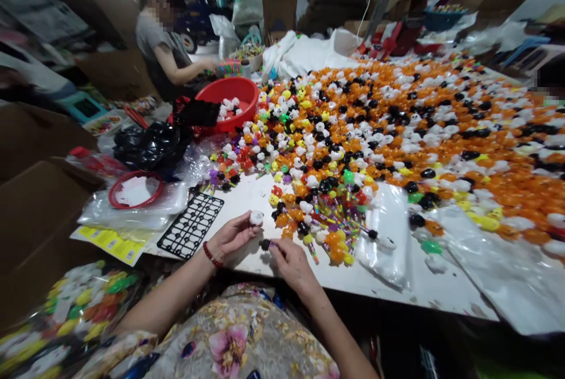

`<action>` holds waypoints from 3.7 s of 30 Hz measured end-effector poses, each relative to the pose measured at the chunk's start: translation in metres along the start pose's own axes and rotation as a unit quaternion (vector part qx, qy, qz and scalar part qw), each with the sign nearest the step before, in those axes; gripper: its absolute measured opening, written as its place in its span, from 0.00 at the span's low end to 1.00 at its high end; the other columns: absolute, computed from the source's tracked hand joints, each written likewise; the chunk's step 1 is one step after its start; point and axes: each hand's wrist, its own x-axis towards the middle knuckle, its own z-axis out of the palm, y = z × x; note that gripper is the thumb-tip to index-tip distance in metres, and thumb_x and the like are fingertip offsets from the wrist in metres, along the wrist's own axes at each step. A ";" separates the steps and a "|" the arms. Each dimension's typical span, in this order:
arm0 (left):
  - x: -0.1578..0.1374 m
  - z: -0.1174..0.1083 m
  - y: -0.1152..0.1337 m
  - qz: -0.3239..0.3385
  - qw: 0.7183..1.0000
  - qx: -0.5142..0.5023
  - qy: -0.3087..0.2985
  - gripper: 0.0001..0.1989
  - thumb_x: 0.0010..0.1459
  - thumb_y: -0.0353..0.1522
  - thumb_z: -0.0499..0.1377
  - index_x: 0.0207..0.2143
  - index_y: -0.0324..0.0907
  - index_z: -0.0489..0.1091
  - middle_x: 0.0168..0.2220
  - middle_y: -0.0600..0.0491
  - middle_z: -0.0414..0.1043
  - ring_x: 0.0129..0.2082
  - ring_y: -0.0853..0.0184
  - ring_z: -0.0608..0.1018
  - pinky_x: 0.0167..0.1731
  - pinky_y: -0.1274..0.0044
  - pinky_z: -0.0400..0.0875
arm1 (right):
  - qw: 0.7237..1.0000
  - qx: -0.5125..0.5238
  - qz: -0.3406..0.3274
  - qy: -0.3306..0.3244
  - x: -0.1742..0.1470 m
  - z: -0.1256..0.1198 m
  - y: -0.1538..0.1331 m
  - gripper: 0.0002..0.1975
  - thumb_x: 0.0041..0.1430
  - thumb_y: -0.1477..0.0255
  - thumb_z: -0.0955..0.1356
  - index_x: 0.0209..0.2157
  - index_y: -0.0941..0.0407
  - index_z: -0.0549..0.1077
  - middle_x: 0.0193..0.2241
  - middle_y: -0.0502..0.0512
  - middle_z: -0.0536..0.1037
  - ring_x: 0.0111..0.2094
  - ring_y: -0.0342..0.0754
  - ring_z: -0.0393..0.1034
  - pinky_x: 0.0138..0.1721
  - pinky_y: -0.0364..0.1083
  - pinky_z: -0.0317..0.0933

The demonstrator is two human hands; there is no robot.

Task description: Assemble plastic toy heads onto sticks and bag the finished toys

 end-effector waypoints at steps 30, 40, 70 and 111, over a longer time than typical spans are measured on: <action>0.123 0.028 0.108 0.215 0.736 0.547 0.337 0.14 0.54 0.22 0.57 0.44 0.39 0.70 0.60 0.38 0.59 0.60 0.49 0.67 0.57 0.63 0.61 | 0.996 0.072 0.043 0.015 -0.008 0.020 0.034 0.23 0.61 0.52 0.64 0.40 0.55 0.81 0.35 0.60 0.82 0.37 0.54 0.77 0.39 0.49 0.70; 0.078 0.011 0.063 0.137 0.882 0.412 0.183 0.07 0.59 0.34 0.59 0.32 0.40 0.65 0.29 0.53 0.71 0.29 0.68 0.77 0.29 0.78 0.71 | 0.990 0.116 0.062 0.047 -0.008 0.022 0.033 0.21 0.59 0.54 0.65 0.40 0.55 0.81 0.33 0.58 0.83 0.35 0.52 0.77 0.38 0.49 0.70; -0.013 0.025 -0.026 0.058 0.969 0.240 -0.032 0.26 0.50 0.55 0.62 0.30 0.43 0.61 0.23 0.59 0.65 0.18 0.74 0.65 0.21 0.79 0.59 | 0.991 -0.056 -0.081 0.094 0.001 -0.012 -0.002 0.13 0.66 0.67 0.63 0.44 0.55 0.78 0.33 0.57 0.79 0.35 0.49 0.73 0.39 0.47 0.69; 0.079 -0.027 0.080 0.261 0.614 0.730 0.146 0.09 0.55 0.25 0.58 0.39 0.42 0.72 0.60 0.41 0.61 0.51 0.53 0.71 0.55 0.61 0.60 | 0.903 -0.430 0.010 0.007 0.214 0.037 -0.009 0.14 0.60 0.85 0.60 0.43 0.66 0.74 0.41 0.69 0.75 0.43 0.55 0.68 0.47 0.48 0.58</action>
